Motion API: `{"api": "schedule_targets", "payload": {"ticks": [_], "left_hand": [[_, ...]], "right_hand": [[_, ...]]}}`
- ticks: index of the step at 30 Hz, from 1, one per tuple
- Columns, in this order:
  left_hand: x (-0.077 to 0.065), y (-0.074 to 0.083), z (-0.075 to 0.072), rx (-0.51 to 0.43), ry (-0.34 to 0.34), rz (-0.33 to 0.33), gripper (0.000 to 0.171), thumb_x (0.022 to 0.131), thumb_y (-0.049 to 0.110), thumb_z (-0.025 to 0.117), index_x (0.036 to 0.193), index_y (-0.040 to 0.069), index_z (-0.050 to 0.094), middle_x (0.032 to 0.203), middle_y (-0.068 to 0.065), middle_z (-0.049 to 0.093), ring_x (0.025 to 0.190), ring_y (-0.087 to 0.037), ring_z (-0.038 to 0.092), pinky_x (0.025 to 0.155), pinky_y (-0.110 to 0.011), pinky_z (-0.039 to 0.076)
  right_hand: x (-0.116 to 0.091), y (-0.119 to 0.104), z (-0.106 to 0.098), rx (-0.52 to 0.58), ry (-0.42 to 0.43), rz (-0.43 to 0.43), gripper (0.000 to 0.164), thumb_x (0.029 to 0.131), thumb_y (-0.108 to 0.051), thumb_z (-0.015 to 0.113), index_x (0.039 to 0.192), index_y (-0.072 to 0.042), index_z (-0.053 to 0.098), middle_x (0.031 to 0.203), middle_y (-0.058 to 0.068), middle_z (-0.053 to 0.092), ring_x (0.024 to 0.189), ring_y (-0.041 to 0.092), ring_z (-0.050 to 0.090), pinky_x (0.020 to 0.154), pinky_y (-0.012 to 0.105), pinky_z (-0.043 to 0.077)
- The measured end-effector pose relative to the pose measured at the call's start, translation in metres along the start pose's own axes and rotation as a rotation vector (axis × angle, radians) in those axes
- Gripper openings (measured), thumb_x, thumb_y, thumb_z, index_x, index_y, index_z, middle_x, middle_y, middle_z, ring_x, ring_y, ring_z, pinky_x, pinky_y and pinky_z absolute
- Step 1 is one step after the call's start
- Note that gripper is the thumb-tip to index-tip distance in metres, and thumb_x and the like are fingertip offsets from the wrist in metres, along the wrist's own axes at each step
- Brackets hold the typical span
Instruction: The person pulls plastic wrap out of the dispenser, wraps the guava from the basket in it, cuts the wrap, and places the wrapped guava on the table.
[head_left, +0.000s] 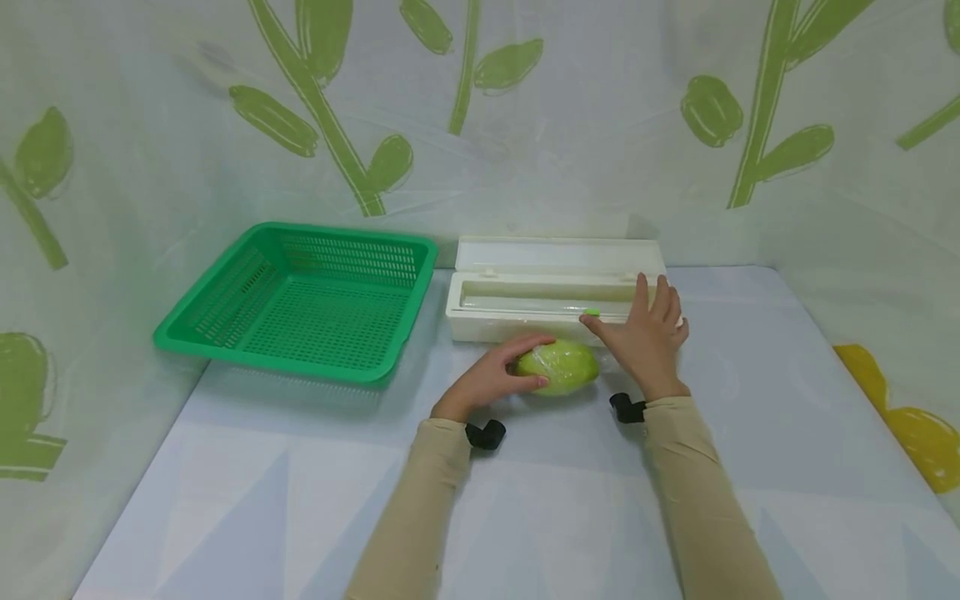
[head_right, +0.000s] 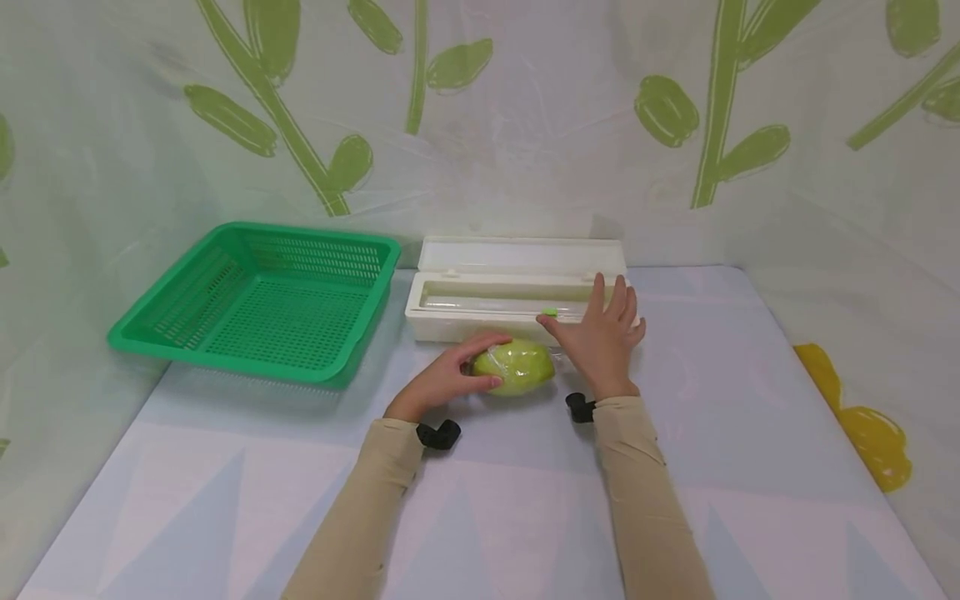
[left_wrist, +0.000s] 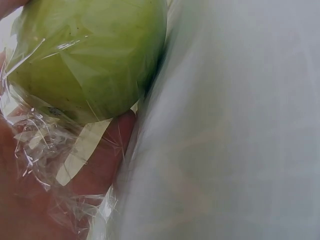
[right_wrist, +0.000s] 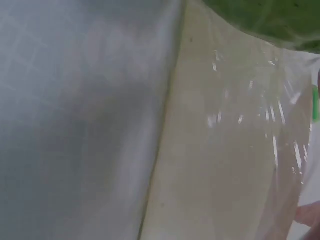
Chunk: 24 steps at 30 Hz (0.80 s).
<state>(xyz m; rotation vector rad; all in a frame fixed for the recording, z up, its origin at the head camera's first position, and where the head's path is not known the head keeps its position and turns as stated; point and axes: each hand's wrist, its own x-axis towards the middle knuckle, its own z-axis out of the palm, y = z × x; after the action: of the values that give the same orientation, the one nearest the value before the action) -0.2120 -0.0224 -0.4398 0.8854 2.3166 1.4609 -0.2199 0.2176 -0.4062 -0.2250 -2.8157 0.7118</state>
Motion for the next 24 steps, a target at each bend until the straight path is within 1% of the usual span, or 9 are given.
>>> {"api": "schedule_targets", "payload": {"ticks": [5,9,13,19,24], "left_hand": [[0.0011,0.0005,-0.0003,-0.004,-0.003,0.002,0.059,0.078,0.038,0.067,0.130,0.039,0.041,0.133,0.014,0.037,0.117,-0.008,0.038,0.094,-0.036,0.033],[0.0012,0.0020,-0.0007,-0.001,0.003,-0.009,0.058,0.077,0.040,0.067,0.129,0.042,0.041,0.133,0.015,0.037,0.117,-0.008,0.037,0.095,-0.037,0.033],[0.0014,0.0033,-0.0002,-0.003,0.008,-0.016,0.058,0.077,0.042,0.067,0.129,0.044,0.040,0.132,0.017,0.037,0.116,-0.007,0.038,0.094,-0.037,0.033],[0.0016,0.0027,0.0009,-0.021,0.007,-0.032,0.059,0.076,0.043,0.067,0.129,0.042,0.040,0.131,0.020,0.037,0.114,-0.006,0.040,0.092,-0.035,0.035],[0.0008,0.0013,0.0014,-0.032,0.006,-0.026,0.059,0.076,0.041,0.068,0.129,0.041,0.041,0.130,0.018,0.038,0.113,-0.007,0.041,0.092,-0.035,0.035]], "right_hand": [[0.0008,-0.0001,0.0029,-0.023,0.014,0.001,0.113,0.065,-0.079,0.045,0.144,-0.013,-0.001,0.146,0.013,-0.013,0.132,0.033,-0.012,0.091,0.067,0.002],[0.0025,-0.0011,0.0034,-0.025,0.031,-0.012,0.109,0.068,-0.078,0.042,0.144,-0.013,-0.001,0.146,0.013,-0.015,0.132,0.032,-0.014,0.089,0.068,0.002],[0.0031,-0.0026,0.0032,-0.015,0.033,-0.014,0.107,0.070,-0.077,0.042,0.144,-0.012,0.000,0.146,0.013,-0.014,0.132,0.033,-0.012,0.088,0.068,0.001],[0.0017,-0.0031,0.0029,-0.004,0.017,0.004,0.107,0.070,-0.076,0.043,0.144,-0.010,0.000,0.146,0.013,-0.014,0.132,0.034,-0.008,0.088,0.068,0.001],[0.0006,-0.0016,0.0040,0.016,-0.002,0.018,0.107,0.072,-0.074,0.043,0.143,-0.007,0.001,0.146,0.014,-0.014,0.131,0.036,-0.004,0.089,0.068,0.002]]}}
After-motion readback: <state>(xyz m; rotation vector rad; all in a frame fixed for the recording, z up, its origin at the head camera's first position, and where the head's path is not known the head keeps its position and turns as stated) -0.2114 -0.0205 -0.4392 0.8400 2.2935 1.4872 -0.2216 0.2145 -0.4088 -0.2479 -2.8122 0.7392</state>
